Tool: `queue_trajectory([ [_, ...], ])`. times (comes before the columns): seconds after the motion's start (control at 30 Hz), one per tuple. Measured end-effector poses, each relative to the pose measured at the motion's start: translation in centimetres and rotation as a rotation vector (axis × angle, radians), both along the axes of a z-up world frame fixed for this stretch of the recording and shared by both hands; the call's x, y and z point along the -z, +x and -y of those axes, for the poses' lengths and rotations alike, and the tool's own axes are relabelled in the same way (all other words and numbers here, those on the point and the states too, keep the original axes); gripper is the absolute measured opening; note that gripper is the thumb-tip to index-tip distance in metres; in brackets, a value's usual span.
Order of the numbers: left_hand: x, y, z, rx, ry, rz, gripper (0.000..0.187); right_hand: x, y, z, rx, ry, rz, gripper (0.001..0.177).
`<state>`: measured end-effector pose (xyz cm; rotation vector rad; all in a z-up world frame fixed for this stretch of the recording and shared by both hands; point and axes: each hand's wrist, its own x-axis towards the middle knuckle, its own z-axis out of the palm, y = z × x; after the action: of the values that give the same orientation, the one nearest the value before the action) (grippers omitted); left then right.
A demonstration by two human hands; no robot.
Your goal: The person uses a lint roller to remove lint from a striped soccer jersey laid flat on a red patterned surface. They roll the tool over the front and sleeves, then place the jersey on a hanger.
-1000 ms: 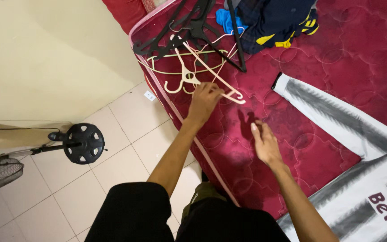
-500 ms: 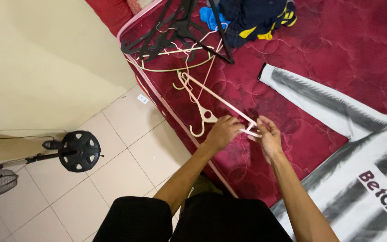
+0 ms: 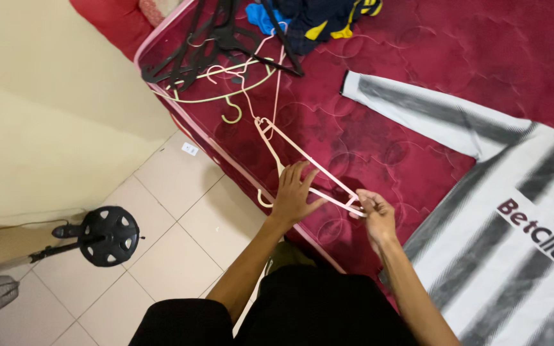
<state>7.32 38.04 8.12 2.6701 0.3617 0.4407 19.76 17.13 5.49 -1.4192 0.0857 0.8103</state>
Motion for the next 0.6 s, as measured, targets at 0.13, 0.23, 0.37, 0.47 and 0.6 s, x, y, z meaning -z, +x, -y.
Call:
queue_trajectory([
  [0.13,-1.2,-0.1,1.6,0.090,-0.015,0.004,0.077,0.0,-1.6,1.6,0.082,0.027,0.015,0.023],
  [0.23,-2.0,-0.1,3.2,0.160,-0.037,-0.022,0.072,-0.2,-2.0,3.5,0.125,0.010,0.035,0.024],
  [0.37,-2.4,0.1,5.0,0.184,-0.046,-0.062,0.069,0.3,-2.5,6.6,0.182,0.000,0.059,0.024],
  [0.47,-2.3,-0.3,6.0,0.110,-0.073,-0.095,0.070,0.4,-3.0,9.8,0.228,-0.052,0.043,0.026],
  [0.6,-1.4,-0.8,6.9,-0.037,-0.128,-0.076,0.079,0.4,-3.9,12.9,0.278,-0.063,0.014,0.027],
])
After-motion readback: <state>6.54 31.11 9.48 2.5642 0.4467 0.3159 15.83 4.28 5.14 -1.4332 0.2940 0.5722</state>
